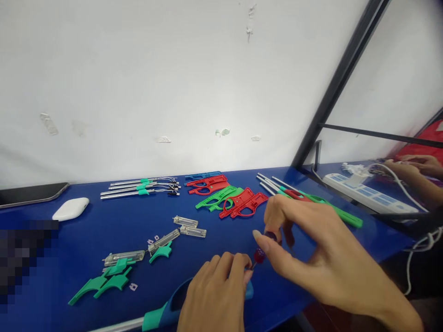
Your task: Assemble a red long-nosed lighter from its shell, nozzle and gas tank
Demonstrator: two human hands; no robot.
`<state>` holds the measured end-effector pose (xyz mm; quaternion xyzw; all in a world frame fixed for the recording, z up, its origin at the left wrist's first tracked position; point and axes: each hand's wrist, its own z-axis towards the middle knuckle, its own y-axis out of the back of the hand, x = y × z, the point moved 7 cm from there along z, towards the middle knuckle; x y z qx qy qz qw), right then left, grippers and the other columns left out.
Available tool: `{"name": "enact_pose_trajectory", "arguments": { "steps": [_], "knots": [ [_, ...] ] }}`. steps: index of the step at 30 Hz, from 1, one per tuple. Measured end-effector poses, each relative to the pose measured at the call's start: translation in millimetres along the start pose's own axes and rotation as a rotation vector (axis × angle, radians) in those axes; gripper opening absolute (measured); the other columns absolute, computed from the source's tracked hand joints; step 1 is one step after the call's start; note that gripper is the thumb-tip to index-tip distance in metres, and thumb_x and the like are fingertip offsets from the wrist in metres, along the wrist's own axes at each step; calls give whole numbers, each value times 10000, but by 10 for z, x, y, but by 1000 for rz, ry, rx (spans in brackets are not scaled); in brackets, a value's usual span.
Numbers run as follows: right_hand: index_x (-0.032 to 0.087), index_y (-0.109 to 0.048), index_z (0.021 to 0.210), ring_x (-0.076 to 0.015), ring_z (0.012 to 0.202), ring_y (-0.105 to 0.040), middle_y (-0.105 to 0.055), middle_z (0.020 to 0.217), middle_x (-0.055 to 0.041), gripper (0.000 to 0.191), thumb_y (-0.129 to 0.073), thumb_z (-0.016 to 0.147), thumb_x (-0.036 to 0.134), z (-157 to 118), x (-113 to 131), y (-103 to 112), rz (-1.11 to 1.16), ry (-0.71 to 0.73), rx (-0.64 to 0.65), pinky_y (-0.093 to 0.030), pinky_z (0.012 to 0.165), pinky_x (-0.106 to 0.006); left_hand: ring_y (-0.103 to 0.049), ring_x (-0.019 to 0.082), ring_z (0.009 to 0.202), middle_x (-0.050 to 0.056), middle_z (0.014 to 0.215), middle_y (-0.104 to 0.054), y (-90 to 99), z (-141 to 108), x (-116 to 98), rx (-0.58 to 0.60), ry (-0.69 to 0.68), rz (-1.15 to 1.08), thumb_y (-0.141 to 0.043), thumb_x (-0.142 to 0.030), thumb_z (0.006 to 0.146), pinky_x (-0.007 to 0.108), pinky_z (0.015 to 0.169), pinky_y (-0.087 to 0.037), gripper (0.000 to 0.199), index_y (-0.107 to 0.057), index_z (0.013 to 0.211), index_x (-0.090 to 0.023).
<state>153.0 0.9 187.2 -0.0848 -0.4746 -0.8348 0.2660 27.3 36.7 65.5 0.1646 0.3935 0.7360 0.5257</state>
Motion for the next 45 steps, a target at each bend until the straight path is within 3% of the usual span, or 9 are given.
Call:
{"name": "enact_pose_trajectory", "arguments": {
  "steps": [14, 17, 19, 21, 25, 31, 37, 42, 45],
  "knots": [
    [196, -245, 671, -84, 523, -181, -231, 581, 90, 553, -602, 1064, 349, 43, 6, -82, -35, 20, 10, -192, 501, -286, -760, 251, 848, 9, 1055, -752, -100, -1, 40, 154, -31, -33, -378, -192, 1083, 406, 728, -650, 264, -578, 1205, -314],
    [211, -456, 689, -69, 521, -337, -408, 590, 106, 506, -742, 981, 510, 5, -40, 11, -36, -48, -7, -258, 503, -262, -757, 240, 824, 5, 1039, -751, -88, -1, 56, 132, -47, -34, -399, -182, 1072, 374, 710, -646, 286, -571, 1258, -315],
    [291, -688, 982, -77, 649, -575, -673, 792, 111, 193, -797, 949, 447, -26, -62, 78, 11, -77, 13, -414, 615, -218, -749, 234, 798, 8, 1017, -750, -72, 5, 62, 114, -54, -30, -410, -174, 1065, 353, 691, -635, 278, -576, 1243, -307],
    [343, -708, 1249, -106, 869, -722, -790, 1044, 85, 243, -726, 1010, 301, -44, -43, 95, 116, -35, 82, -516, 803, -213, -740, 226, 775, 6, 993, -745, -80, 12, 68, 136, -45, -36, -418, -151, 1054, 336, 673, -621, 263, -587, 1188, -301],
    [235, -775, 1017, -110, 868, -759, -820, 980, 36, 196, -600, 1070, 166, -17, 19, 74, 231, 92, 115, -549, 802, -191, -746, 221, 793, -4, 997, -741, -124, 17, 69, 216, -5, -68, -416, -104, 1036, 341, 691, -621, 292, -578, 1180, -299],
    [186, -562, 688, -41, 530, -429, -542, 608, 87, 445, -797, 963, 444, 101, 5, -10, 62, 80, -83, -317, 495, -187, -766, 249, 811, 22, 969, -756, -89, -29, 28, 139, -33, 5, -436, -148, 1030, 364, 685, -619, 228, -578, 1157, -273],
    [177, -302, 637, -71, 562, -184, -242, 583, 99, 718, -751, 907, 669, 93, -10, -86, 109, 56, -99, -154, 478, -259, -732, 194, 729, -10, 848, -729, -55, 21, -11, 149, -16, 4, -442, -87, 988, 289, 714, -600, 257, -622, 994, -270],
    [237, -742, 1040, -83, 716, -623, -722, 867, 52, 112, -742, 1010, 345, 10, -2, 3, 228, 38, 34, -457, 643, -201, -744, 204, 775, 6, 1006, -753, -54, 54, 23, 153, -15, -20, -431, -93, 998, 321, 739, -627, 306, -626, 1139, -281],
    [212, -777, 1059, -110, 879, -716, -790, 997, 10, 186, -617, 1044, 118, -2, 34, 108, 319, 129, 59, -548, 800, -219, -750, 214, 810, 13, 1031, -753, -85, 27, 33, 164, -27, -59, -426, -120, 1036, 343, 744, -635, 279, -602, 1179, -284]
  ]
}}
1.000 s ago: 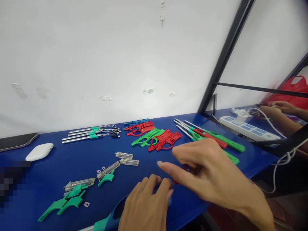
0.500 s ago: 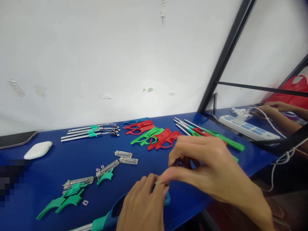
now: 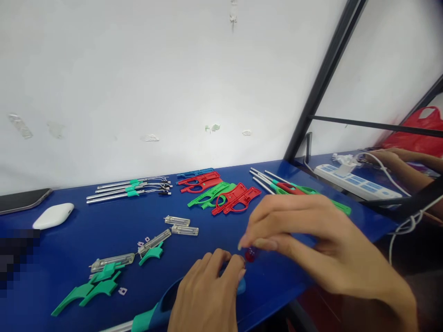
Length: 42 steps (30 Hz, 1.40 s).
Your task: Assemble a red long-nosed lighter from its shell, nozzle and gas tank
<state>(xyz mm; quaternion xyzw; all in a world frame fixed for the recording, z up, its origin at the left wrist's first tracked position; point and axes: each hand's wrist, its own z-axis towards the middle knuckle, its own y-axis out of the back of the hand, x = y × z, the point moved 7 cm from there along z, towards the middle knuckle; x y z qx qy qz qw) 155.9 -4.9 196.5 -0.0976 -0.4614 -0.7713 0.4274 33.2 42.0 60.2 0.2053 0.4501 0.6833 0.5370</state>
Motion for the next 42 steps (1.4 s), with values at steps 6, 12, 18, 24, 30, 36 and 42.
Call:
{"name": "enact_pose_trajectory", "arguments": {
  "steps": [6, 12, 18, 24, 30, 36, 42],
  "knots": [
    [206, -684, 742, -62, 534, -485, -610, 609, 80, 278, -866, 909, 335, 26, -125, 18, -63, -64, -86, -404, 520, -204, -745, 253, 763, 10, 917, -747, 46, -13, -40, -81, 32, 68, -409, -178, 1074, 414, 684, -632, 203, -583, 1102, -280],
    [183, -351, 598, -46, 515, -250, -298, 534, 118, 679, -903, 838, 498, 87, -196, -68, -115, -55, -169, -215, 477, -231, -773, 252, 850, 26, 1039, -766, 26, -43, -31, -20, 19, 67, -425, -144, 1052, 414, 750, -651, 258, -577, 1207, -284],
    [258, -765, 1183, -91, 811, -688, -778, 1013, 40, 194, -749, 999, 317, 19, -212, 17, 7, -110, -23, -504, 705, -213, -767, 255, 851, 23, 1075, -752, -15, -57, 16, 23, 37, 32, -423, -91, 1003, 436, 749, -664, 334, -594, 1204, -295],
    [214, -762, 944, -70, 678, -680, -765, 821, 60, 32, -786, 964, 215, 25, -223, -28, 88, -84, 50, -508, 659, -192, -753, 247, 823, 17, 1013, -749, 18, -28, -27, 0, 46, 19, -437, -109, 1005, 414, 724, -643, 285, -602, 1158, -286],
    [211, -321, 643, -40, 476, -235, -269, 545, 119, 468, -730, 866, 171, 88, -181, -114, -193, -36, -116, -223, 467, -226, -744, 244, 793, 15, 982, -743, 57, 7, -55, -14, 41, 15, -426, -129, 1022, 412, 712, -625, 288, -574, 1211, -289],
    [202, -540, 671, -54, 529, -379, -450, 578, 97, 461, -761, 967, 476, 17, -135, -23, -207, -105, -127, -293, 515, -231, -760, 243, 828, 21, 1014, -749, 51, -9, -33, -16, 31, 6, -438, -120, 1020, 412, 736, -636, 300, -560, 1240, -283],
    [233, -788, 1042, -106, 849, -735, -810, 978, 30, 161, -643, 1040, 163, -7, -68, -22, 60, -95, 77, -550, 811, -222, -767, 259, 859, 21, 1051, -747, 39, 13, -29, 1, 40, -18, -445, -137, 1027, 439, 730, -653, 258, -570, 1191, -292]
  ]
}}
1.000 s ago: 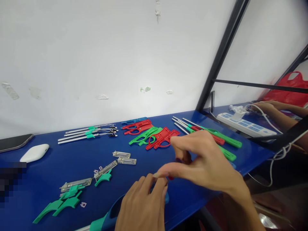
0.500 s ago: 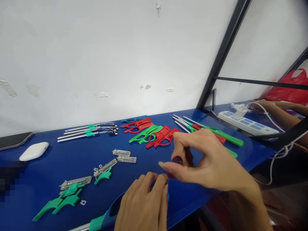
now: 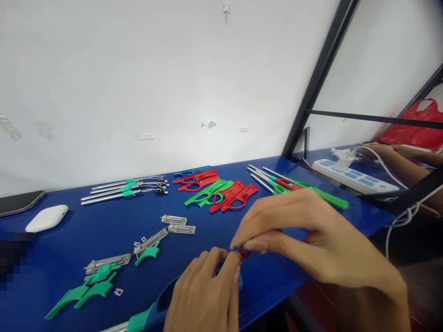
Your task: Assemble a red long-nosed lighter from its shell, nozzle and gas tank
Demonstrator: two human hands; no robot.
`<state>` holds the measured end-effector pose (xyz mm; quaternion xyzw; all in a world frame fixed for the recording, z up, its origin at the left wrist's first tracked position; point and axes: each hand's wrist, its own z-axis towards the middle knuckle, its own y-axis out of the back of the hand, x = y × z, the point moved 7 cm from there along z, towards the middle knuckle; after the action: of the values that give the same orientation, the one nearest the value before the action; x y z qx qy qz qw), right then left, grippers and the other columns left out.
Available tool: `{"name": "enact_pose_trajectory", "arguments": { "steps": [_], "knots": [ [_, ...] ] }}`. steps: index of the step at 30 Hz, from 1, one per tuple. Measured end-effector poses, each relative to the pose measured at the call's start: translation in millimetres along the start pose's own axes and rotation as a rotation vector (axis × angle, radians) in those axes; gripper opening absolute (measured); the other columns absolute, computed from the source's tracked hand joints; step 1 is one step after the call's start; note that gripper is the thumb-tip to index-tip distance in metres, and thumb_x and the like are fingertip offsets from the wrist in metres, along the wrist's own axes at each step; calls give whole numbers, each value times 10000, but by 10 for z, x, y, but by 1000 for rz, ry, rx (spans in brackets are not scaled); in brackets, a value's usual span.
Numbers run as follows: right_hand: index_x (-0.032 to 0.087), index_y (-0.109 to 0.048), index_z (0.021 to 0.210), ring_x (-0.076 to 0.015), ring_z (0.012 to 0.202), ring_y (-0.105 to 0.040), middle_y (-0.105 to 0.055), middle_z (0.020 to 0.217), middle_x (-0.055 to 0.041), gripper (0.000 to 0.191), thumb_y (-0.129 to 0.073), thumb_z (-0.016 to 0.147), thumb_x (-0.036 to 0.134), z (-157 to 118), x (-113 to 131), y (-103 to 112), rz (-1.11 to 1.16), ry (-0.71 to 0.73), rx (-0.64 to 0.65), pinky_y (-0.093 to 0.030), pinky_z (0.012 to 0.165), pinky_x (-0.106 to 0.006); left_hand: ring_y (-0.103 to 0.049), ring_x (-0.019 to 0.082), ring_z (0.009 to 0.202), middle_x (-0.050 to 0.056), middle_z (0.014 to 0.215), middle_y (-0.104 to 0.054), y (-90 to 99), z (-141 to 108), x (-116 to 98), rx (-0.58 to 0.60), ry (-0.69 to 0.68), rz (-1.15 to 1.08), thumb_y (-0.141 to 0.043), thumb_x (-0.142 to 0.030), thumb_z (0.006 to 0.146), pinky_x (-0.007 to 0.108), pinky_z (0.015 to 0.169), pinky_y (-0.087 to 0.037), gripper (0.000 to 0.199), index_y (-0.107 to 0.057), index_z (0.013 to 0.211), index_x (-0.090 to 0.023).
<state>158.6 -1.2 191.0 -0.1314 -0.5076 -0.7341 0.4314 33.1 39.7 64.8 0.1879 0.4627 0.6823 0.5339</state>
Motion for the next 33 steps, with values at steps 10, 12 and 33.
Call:
{"name": "enact_pose_trajectory", "arguments": {
  "steps": [10, 12, 33],
  "knots": [
    [181, -340, 639, -60, 547, -180, -265, 557, 119, 670, -903, 839, 482, 78, 6, -108, -139, 6, -192, -148, 459, -224, -769, 226, 883, 47, 1027, -772, -4, -57, 3, -51, -21, 81, -465, -122, 953, 326, 806, -623, 331, -667, 1183, -248],
    [179, -383, 630, -57, 545, -225, -299, 566, 112, 653, -886, 838, 540, 65, -19, -80, -143, -39, -199, -176, 464, -219, -770, 221, 899, 43, 1057, -779, 9, -52, 7, -56, -27, 79, -463, -119, 949, 324, 831, -622, 326, -677, 1154, -255],
    [399, -799, 985, -114, 666, -670, -804, 896, 110, 186, -678, 1018, 537, -133, -305, 362, -527, -311, -217, -465, 642, -276, -778, 259, 1015, 105, 1146, -775, 13, -101, 70, -59, 29, 125, -450, -184, 1015, 374, 891, -664, 372, -665, 1318, -178]
  ]
}}
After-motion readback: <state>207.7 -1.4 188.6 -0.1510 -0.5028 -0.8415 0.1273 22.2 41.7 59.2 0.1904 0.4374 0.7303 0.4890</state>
